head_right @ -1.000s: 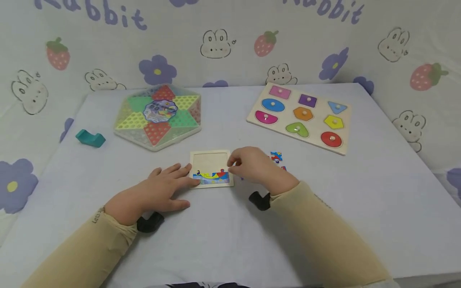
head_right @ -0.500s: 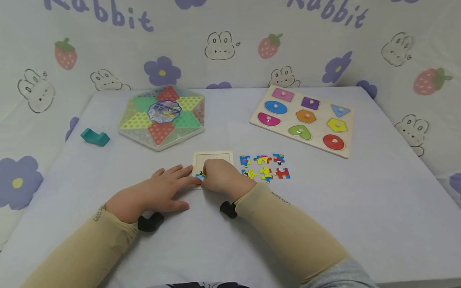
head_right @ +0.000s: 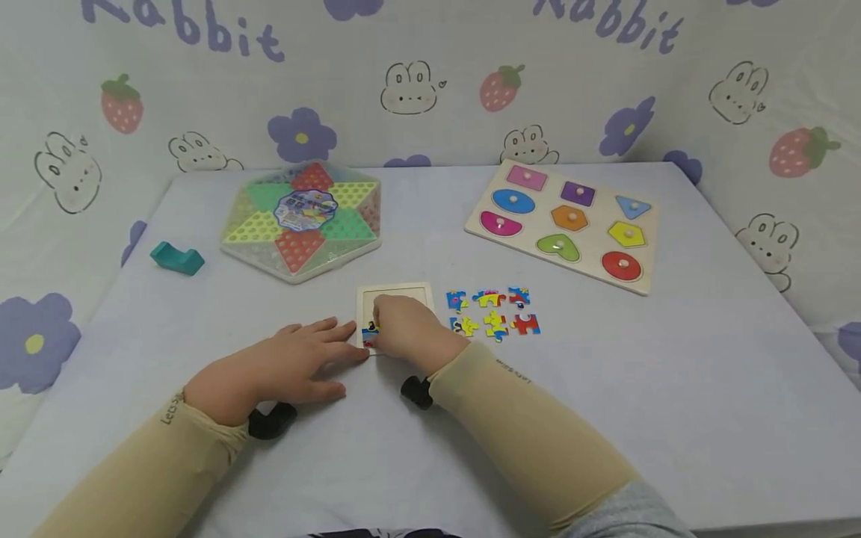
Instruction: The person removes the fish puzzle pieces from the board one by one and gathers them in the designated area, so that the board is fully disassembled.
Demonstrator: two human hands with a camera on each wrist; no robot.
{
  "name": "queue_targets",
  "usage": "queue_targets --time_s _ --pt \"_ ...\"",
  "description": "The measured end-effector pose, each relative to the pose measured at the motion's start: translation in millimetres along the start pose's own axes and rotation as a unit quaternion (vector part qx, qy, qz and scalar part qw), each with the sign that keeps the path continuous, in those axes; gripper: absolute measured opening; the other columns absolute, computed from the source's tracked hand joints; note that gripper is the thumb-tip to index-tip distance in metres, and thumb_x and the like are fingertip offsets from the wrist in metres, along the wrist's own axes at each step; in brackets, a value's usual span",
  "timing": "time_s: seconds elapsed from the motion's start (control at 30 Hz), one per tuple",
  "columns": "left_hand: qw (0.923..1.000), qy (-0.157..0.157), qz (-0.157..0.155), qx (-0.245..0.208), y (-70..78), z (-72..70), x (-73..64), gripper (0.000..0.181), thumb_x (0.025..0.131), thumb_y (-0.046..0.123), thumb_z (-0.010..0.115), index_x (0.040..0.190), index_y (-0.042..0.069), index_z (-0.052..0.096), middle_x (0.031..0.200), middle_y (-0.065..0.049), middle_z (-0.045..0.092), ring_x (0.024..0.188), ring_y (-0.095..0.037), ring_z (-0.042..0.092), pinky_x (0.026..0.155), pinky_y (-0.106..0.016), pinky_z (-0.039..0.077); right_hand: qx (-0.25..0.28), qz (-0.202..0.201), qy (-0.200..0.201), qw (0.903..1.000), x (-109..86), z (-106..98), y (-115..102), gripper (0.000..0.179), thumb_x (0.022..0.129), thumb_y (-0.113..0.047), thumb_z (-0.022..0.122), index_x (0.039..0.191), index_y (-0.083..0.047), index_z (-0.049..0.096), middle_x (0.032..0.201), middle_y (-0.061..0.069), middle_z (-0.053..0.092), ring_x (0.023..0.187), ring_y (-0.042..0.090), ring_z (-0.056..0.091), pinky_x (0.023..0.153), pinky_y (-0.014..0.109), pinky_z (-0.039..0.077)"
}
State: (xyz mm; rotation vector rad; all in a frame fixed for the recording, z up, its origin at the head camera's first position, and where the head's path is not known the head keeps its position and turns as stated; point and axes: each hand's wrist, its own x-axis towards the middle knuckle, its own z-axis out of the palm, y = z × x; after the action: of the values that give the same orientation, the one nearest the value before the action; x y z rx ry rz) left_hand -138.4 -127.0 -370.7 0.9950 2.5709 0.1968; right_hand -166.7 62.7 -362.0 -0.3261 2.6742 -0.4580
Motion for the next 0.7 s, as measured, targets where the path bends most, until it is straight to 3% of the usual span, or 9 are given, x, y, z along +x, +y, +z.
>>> queue_targets --time_s 0.17,0.37,0.57,0.7 --pt "1.0 0.003 0.003 0.002 -0.2 -1.5 1.0 0.052 0.09 0.038 0.065 0.139 0.028 0.052 0.157 -0.01 0.033 0.144 -0.039 0.029 0.104 -0.067 0.03 0.072 -0.011 -0.008 0.9973 -5.0 -7.4 12.5 0.013 0.092 -0.023 0.066 0.093 -0.011 0.064 0.081 0.0 0.061 0.077 0.016 0.054 0.066 0.026 0.042" --pt "0.9999 -0.008 -0.011 -0.006 0.8 0.0 2.8 0.053 0.09 0.04 0.065 0.14 0.032 0.051 0.158 -0.008 0.031 0.146 -0.036 0.026 0.107 -0.065 0.027 0.19 0.026 0.005 0.9814 -22.7 -29.3 56.3 0.015 0.097 -0.018 0.057 0.098 -0.006 0.066 0.076 0.005 0.059 0.07 0.016 0.054 0.062 0.024 0.043" --pt "0.9996 -0.016 -0.021 -0.011 2.6 -0.7 1.7 0.053 0.09 0.04 0.064 0.141 0.032 0.05 0.159 -0.007 0.029 0.147 -0.034 0.024 0.109 -0.065 0.024 0.219 0.045 -0.004 0.9748 -43.1 -37.6 97.9 0.018 0.094 -0.015 0.06 0.105 -0.002 0.066 0.071 0.004 0.059 0.066 0.016 0.054 0.063 0.025 0.047" --pt "0.9995 -0.016 -0.023 -0.012 3.2 -1.3 0.8 0.052 0.091 0.039 0.064 0.141 0.032 0.05 0.159 -0.006 0.028 0.147 -0.034 0.023 0.11 -0.065 0.023 0.214 0.056 -0.025 0.9749 -49.5 -33.4 112.8 0.014 0.091 -0.018 0.066 0.095 -0.005 0.068 0.063 0.002 0.057 0.063 0.016 0.053 0.06 0.026 0.043"
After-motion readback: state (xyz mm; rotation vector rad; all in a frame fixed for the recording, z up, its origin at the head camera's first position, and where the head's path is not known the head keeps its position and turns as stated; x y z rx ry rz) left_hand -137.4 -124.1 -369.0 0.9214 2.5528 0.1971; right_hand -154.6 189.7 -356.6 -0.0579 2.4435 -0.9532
